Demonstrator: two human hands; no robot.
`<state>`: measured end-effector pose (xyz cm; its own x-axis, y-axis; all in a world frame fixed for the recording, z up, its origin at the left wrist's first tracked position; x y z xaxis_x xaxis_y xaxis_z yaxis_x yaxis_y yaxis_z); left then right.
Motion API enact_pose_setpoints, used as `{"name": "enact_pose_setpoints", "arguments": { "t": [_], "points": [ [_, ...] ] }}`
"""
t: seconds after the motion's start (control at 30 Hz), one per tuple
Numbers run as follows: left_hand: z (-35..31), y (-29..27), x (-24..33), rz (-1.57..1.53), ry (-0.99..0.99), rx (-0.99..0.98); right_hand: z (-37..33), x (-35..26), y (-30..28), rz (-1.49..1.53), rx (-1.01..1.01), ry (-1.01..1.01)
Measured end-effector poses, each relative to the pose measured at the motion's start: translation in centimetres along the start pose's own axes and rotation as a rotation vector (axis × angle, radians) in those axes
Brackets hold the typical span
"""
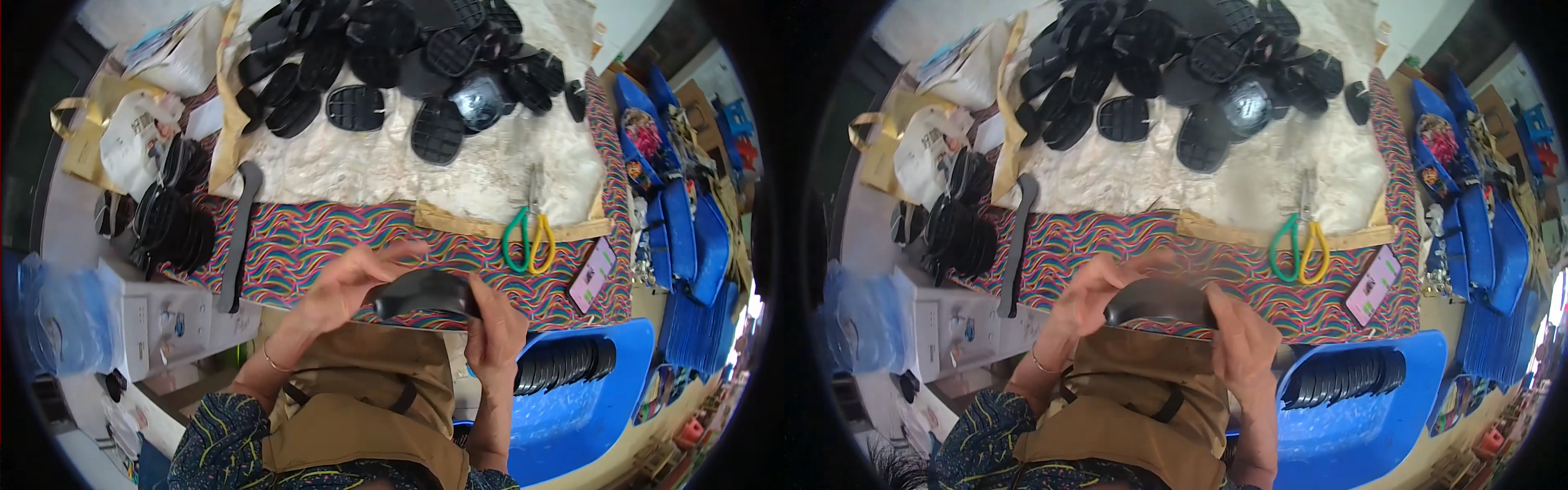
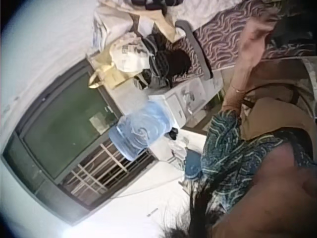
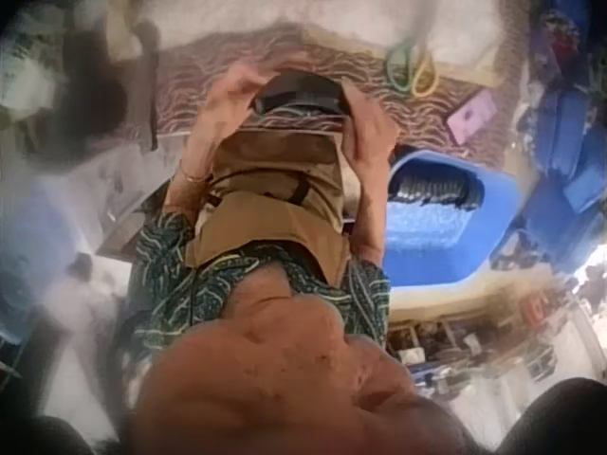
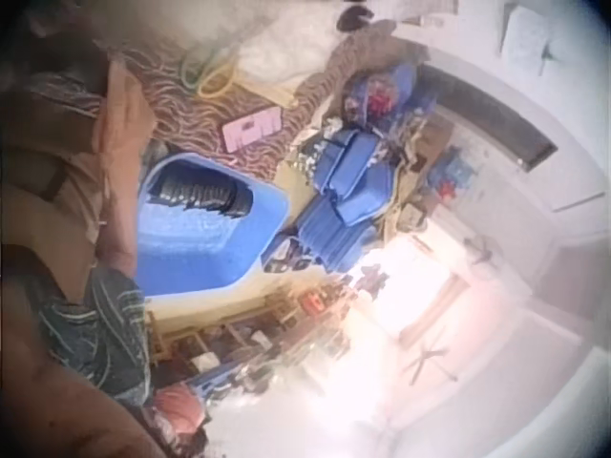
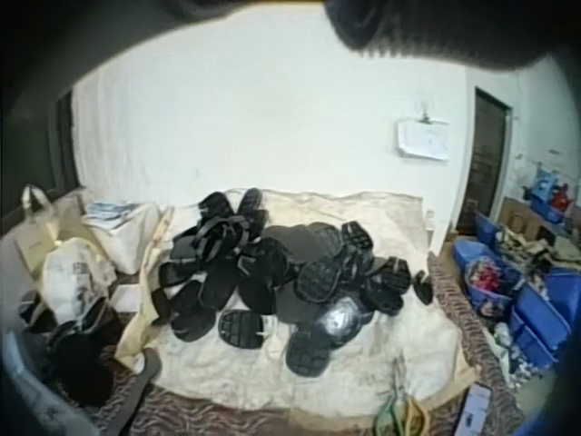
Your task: The person assembles black sandals by hand, picking up soles and straps from a table and a blue bin. They insert the straps into the soles and stack the finished sandals.
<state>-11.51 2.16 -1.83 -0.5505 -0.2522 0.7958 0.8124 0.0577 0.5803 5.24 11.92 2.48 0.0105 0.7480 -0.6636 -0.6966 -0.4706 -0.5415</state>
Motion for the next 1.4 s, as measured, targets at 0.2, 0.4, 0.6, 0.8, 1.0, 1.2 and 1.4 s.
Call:
{"name": "enact_pose_setpoints", "arguments": {
  "t": [0.2, 0.4, 0.6, 0.8, 1.0, 1.2, 1.4],
  "points": [
    [-1.3, -5.1, -0.7, 0.291, -0.350, 0.207, -1.3, -0.6, 4.0, -0.181, -0.139, -0.199],
    [-2.0, -4.6, -0.4, 0.613, -0.450, 0.239, -2.6, -1.2, 7.1, -0.317, -0.230, -0.278],
    [-2.7, -4.0, -1.2, 0.690, -0.420, 0.125, -3.3, -1.9, 8.2, -0.331, -0.270, -0.306],
    [-3.6, -6.7, -0.2, 0.409, -0.352, 0.157, -3.1, -2.4, 8.5, -0.333, -0.303, -0.334],
    [-4.3, -7.4, 1.9, 0.580, -0.412, 0.146, -3.1, -1.8, 8.4, -0.306, -0.283, -0.322],
    [-2.8, -2.0, -0.5, 0.925, -0.387, 0.035, -3.1, -1.3, 7.6, -0.166, -0.221, -0.158],
    [-3.3, -2.0, -0.8, 0.814, -0.452, 0.116, -6.2, 1.9, 5.7, 0.578, -0.102, 0.635]
  ]
}}
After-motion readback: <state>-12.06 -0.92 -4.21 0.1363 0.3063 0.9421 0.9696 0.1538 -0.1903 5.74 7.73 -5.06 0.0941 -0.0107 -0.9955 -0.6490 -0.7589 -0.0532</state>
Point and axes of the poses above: each hand's wrist, its own z-axis towards the middle knuckle, its own y-axis out of the palm, x = y × z, the point moved 7 cm from there along z, towards the middle knuckle, and after that the axes turned 7 degrees about z, right-handed, at the moved point
